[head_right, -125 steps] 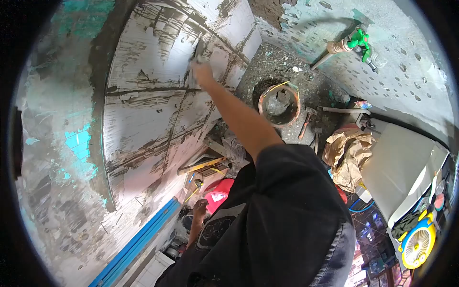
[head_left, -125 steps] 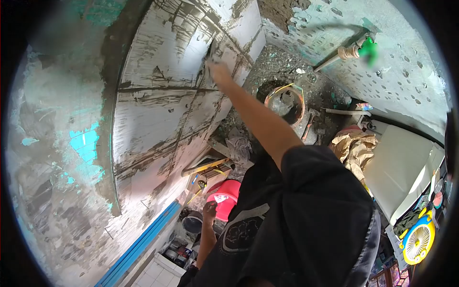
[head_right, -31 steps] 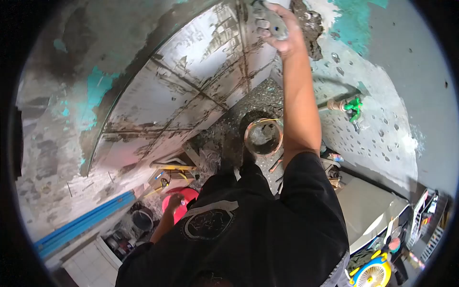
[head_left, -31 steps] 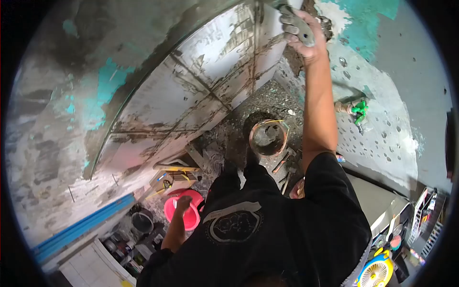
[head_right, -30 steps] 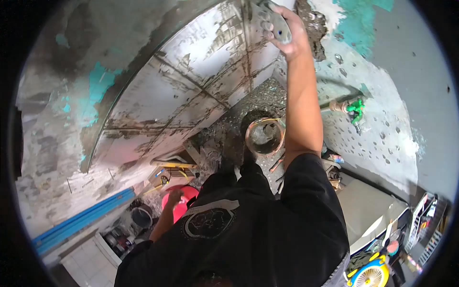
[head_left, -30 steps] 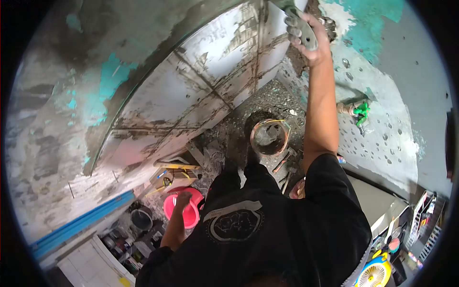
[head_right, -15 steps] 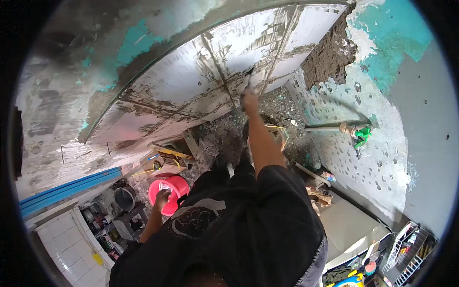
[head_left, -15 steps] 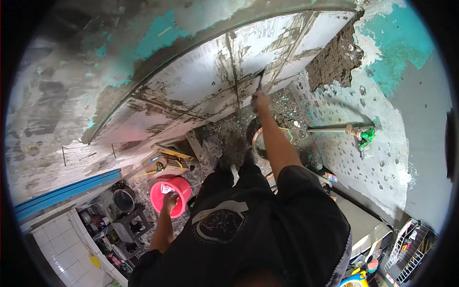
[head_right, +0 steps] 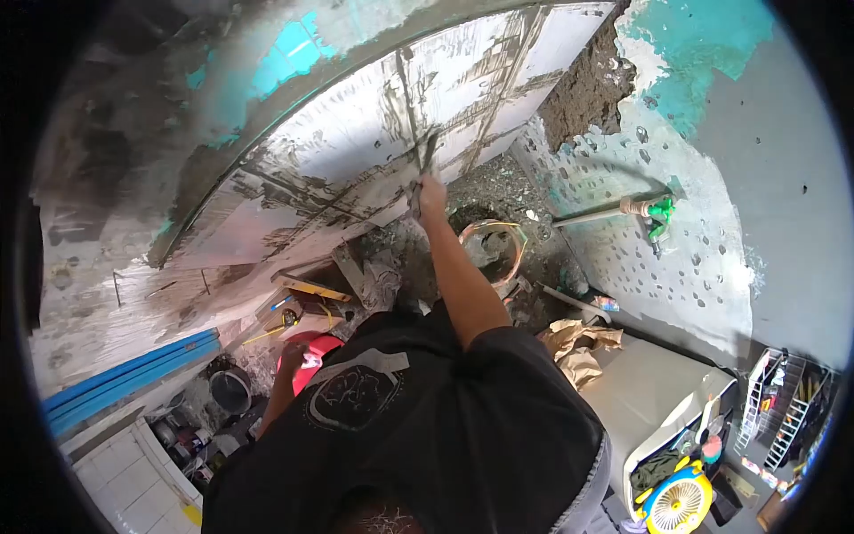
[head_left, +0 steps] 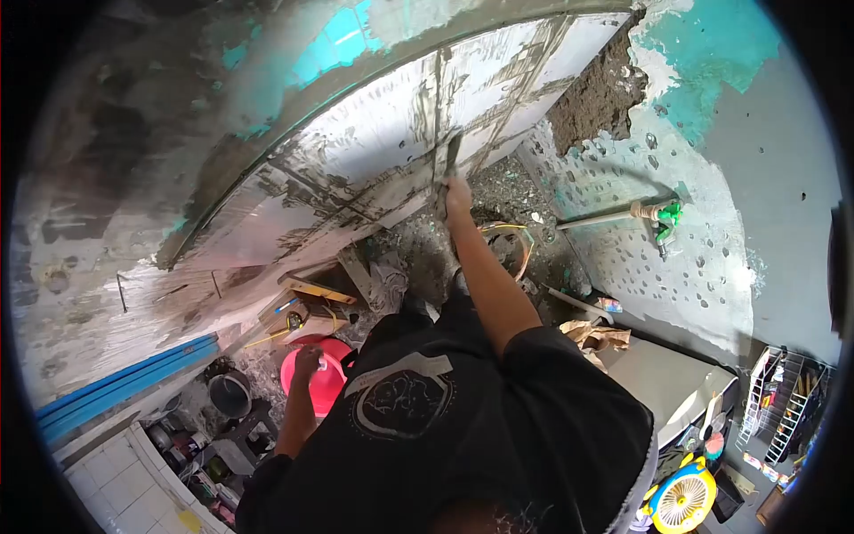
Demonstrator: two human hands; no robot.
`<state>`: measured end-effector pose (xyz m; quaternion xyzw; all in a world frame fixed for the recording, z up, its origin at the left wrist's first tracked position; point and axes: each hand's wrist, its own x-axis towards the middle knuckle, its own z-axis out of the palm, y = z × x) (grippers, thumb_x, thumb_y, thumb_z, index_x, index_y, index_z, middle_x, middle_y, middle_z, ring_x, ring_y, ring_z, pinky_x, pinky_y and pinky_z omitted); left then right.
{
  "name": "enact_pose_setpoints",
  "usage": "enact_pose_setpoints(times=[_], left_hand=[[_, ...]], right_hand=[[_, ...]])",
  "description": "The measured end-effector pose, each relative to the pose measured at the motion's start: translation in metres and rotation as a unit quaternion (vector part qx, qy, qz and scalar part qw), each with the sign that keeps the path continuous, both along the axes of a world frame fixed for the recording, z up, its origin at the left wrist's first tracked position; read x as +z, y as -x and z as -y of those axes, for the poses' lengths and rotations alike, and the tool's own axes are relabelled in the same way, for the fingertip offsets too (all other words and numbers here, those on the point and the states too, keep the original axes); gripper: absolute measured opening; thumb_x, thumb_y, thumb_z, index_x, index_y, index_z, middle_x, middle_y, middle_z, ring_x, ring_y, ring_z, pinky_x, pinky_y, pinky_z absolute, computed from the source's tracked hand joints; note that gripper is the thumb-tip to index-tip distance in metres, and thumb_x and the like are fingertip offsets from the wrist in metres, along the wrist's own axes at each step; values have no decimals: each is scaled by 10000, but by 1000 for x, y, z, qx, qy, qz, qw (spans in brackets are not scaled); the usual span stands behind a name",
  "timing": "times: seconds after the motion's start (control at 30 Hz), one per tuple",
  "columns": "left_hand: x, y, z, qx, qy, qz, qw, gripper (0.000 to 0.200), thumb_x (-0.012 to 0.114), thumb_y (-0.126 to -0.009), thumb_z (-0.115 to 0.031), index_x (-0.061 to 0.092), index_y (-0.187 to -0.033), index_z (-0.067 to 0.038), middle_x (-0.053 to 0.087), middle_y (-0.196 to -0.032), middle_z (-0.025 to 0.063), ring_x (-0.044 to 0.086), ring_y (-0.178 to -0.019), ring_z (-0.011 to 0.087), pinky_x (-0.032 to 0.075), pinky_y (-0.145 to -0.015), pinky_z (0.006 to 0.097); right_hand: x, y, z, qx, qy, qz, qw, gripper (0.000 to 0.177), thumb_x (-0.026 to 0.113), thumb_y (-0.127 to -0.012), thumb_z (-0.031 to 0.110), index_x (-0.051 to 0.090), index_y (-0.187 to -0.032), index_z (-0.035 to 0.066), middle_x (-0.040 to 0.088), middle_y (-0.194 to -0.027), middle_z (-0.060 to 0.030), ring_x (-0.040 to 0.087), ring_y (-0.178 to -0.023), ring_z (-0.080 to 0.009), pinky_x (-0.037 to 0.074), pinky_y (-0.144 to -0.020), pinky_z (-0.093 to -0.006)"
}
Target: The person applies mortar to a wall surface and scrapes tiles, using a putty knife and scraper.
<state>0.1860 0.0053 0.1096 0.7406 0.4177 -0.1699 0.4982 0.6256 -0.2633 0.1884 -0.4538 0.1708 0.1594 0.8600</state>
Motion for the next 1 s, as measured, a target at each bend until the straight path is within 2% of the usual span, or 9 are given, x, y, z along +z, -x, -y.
enact_pose_setpoints(times=[0.2,0.27,0.37,0.5,0.67,0.73,0.77,0.87,1.0], left_hand=[[7,2,-27,-11,62,65,996,166,491,-725,-184,501,-601,-75,421,-542,-2,384,-461,96,327,-427,258],[-19,33,-30,-3,108,91,990,175,482,-737,-184,515,-607,-72,456,-555,8,399,-440,102,330,-414,257],[1,47,-21,-137,4,-65,988,199,455,-790,-216,575,-785,-57,564,-692,36,485,-462,124,337,-356,251],[-3,62,-30,-173,28,-4,985,214,491,-793,-219,572,-904,-55,578,-739,53,496,-467,138,328,-335,244],[-35,49,-36,101,135,-49,984,154,535,-759,-182,570,-851,-63,560,-710,54,488,-497,129,371,-385,248],[-1,20,-25,101,118,-56,986,132,543,-747,-151,567,-840,-60,555,-705,52,510,-550,125,414,-439,251],[-4,16,-26,94,114,-48,988,132,542,-749,-148,567,-842,-58,557,-707,54,512,-550,126,416,-441,252],[-28,15,-33,74,105,6,992,134,539,-753,-139,567,-851,-51,562,-713,60,518,-549,132,423,-446,255],[-55,29,-39,40,107,62,992,136,536,-760,-126,567,-862,-43,569,-722,67,526,-548,139,431,-453,259]], right_hand=[[76,-3,-72,-89,70,65,991,445,427,-767,86,386,-1204,9,498,-615,-33,404,-412,-78,352,-357,-215],[72,7,-106,-91,167,186,964,534,434,-754,70,302,-1268,9,507,-626,-41,411,-427,-72,366,-369,-215],[78,28,-90,-55,94,149,983,490,436,-776,58,318,-1249,14,459,-571,-16,420,-409,-77,351,-332,-226],[74,12,-64,-77,52,98,991,549,456,-761,41,275,-1279,43,479,-580,-35,438,-406,-98,347,-329,-229],[103,16,-93,-20,38,115,992,588,462,-758,32,248,-1305,54,479,-600,-25,440,-455,-84,403,-387,-216],[116,39,-67,33,2,60,998,587,471,-754,39,262,-1302,64,490,-618,-38,451,-476,-87,405,-387,-224],[120,47,-48,64,23,34,997,564,478,-757,55,293,-1290,69,508,-659,-61,461,-508,-98,414,-396,-230],[76,14,-16,64,3,-89,994,113,397,-808,175,456,-794,80,495,-609,-28,443,-433,-123,362,-347,-230],[60,-50,20,206,-219,-152,941,146,409,-802,212,436,-792,70,487,-631,-47,446,-470,-139,359,-342,-251]])
